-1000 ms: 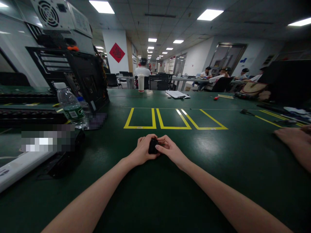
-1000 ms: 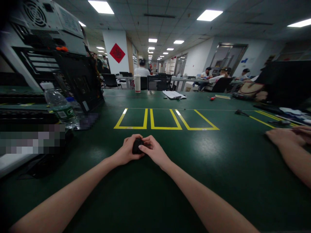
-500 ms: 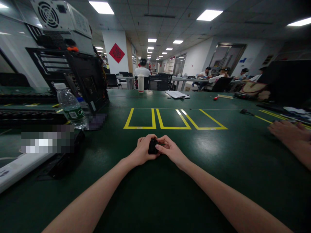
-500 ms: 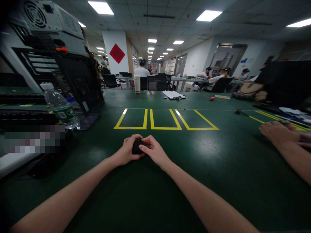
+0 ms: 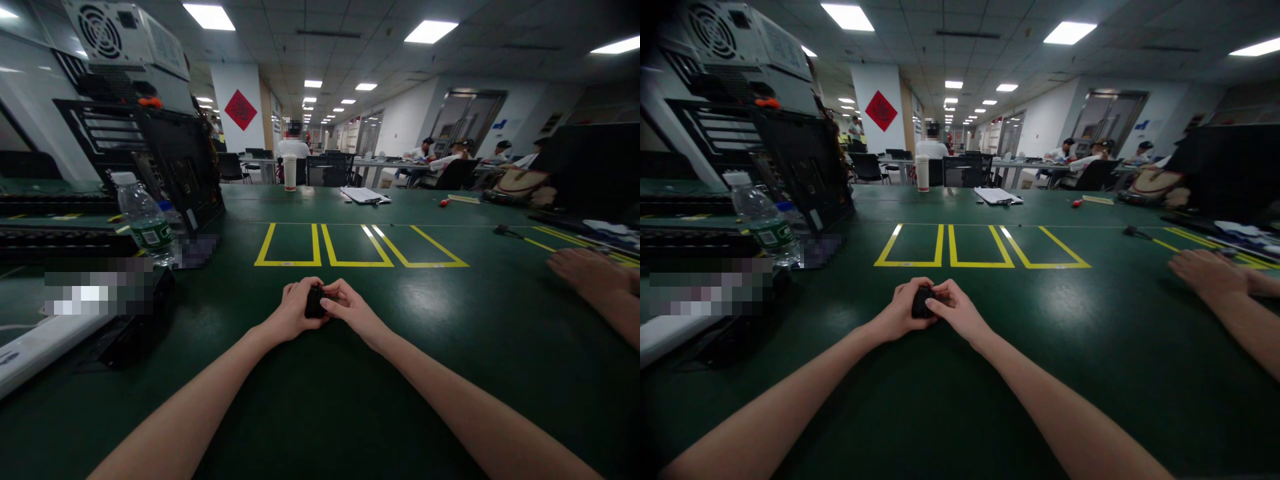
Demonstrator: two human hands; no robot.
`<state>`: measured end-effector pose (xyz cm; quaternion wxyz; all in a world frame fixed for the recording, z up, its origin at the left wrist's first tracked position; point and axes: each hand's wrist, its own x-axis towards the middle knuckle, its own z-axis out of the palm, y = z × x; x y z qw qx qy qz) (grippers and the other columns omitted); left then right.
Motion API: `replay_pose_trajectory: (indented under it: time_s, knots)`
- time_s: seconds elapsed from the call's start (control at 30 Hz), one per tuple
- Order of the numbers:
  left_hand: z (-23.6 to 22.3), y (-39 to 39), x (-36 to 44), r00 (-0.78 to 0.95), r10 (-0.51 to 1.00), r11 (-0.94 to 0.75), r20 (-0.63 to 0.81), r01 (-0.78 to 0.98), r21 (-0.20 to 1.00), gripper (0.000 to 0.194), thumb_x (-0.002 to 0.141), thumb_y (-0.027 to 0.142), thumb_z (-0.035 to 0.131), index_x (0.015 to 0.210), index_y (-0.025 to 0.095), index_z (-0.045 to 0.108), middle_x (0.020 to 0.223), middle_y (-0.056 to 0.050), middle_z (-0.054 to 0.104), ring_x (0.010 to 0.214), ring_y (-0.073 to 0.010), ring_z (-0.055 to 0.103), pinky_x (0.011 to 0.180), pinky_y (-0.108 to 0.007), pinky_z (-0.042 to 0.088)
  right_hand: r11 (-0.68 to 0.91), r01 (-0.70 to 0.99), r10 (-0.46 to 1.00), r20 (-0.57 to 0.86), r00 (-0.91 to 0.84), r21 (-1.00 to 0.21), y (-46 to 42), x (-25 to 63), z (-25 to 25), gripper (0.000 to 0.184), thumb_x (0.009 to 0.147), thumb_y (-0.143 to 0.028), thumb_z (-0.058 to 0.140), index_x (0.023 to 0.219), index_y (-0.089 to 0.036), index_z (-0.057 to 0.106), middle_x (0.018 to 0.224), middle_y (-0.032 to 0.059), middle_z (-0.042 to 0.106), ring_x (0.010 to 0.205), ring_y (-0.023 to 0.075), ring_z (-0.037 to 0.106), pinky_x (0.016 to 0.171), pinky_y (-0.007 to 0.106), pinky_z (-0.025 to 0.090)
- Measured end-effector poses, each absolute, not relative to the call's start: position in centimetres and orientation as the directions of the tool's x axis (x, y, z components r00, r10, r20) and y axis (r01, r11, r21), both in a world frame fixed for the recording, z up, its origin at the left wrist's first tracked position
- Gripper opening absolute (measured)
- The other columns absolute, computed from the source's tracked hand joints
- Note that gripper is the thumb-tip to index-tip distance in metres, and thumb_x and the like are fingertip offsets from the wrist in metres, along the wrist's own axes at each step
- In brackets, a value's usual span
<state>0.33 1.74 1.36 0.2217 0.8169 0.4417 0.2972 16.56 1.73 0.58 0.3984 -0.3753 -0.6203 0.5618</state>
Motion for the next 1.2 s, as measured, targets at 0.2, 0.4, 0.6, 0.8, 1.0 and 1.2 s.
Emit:
replay_pose_trajectory:
  time_s: [0.2,0.4,0.6,0.8,1.0,1.2]
  knots:
    - [2.6,1.2,0.1,0.492,0.841,-0.510,0.225,0.579,0.637,0.051,0.066,0.025,0.059,0.110,0.026,0.033,0.111,-0.003,0.043,0.106,-0.0263,0.038,0.088,-0.044,0.030,0.047,0.078,0.934,0.016,-0.358,-0.996,2.1,16.6,0.2,0.032,0.069,-0.036,0.055,0.096,-0.022,0.047,0.099,0.0035,0.051,0.090,0.0172,0.051,0.075,0.035,0.044]
    - [2.9,1.0,0.1,0.488,0.847,-0.499,0.212,0.588,0.637,0.050,0.067,0.027,0.058,0.110,0.025,0.034,0.111,-0.004,0.043,0.105,-0.0258,0.039,0.087,-0.042,0.032,0.061,0.046,0.900,0.035,-0.434,-0.997,1.6,16.8,0.9,0.027,0.069,-0.031,0.057,0.092,-0.022,0.048,0.099,0.0016,0.051,0.092,0.0166,0.051,0.079,0.035,0.043]
    - [2.9,1.0,0.0,0.501,0.828,-0.535,0.251,0.573,0.621,0.050,0.067,0.026,0.059,0.110,0.025,0.034,0.110,-0.004,0.044,0.105,-0.0248,0.040,0.089,-0.043,0.030,0.084,0.015,0.913,0.071,-0.401,-0.996,1.6,16.5,0.9,0.022,0.072,-0.034,0.053,0.089,-0.022,0.048,0.099,0.0017,0.049,0.089,0.0162,0.051,0.074,0.033,0.045]
    - [2.1,1.4,0.0,0.491,0.826,-0.545,0.276,0.571,0.614,0.051,0.066,0.026,0.060,0.110,0.025,0.035,0.109,-0.003,0.045,0.105,-0.0249,0.039,0.089,-0.043,0.029,0.043,0.065,0.927,0.016,-0.374,-0.997,2.0,16.6,0.5,0.031,0.070,-0.035,0.055,0.096,-0.020,0.047,0.100,0.0041,0.049,0.090,0.0166,0.050,0.075,0.034,0.044]
    - [1.2,2.0,0.2,0.480,0.815,-0.572,0.325,0.576,0.584,0.053,0.063,0.026,0.062,0.108,0.024,0.034,0.106,-0.002,0.044,0.102,-0.0238,0.040,0.091,-0.042,0.027,0.069,0.007,0.908,0.060,-0.414,-0.998,1.8,16.6,0.6,0.026,0.068,-0.032,0.058,0.089,-0.022,0.047,0.093,0.0007,0.052,0.089,0.0161,0.051,0.077,0.034,0.043]
    - [1.5,1.7,0.0,0.493,0.813,-0.571,0.310,0.567,0.594,0.053,0.065,0.027,0.061,0.110,0.026,0.033,0.108,-0.002,0.044,0.104,-0.0235,0.039,0.090,-0.040,0.028,0.046,0.034,0.929,0.030,-0.368,-0.998,1.9,16.6,0.4,0.029,0.069,-0.037,0.056,0.092,-0.022,0.048,0.097,0.0029,0.050,0.091,0.0173,0.050,0.075,0.035,0.043]
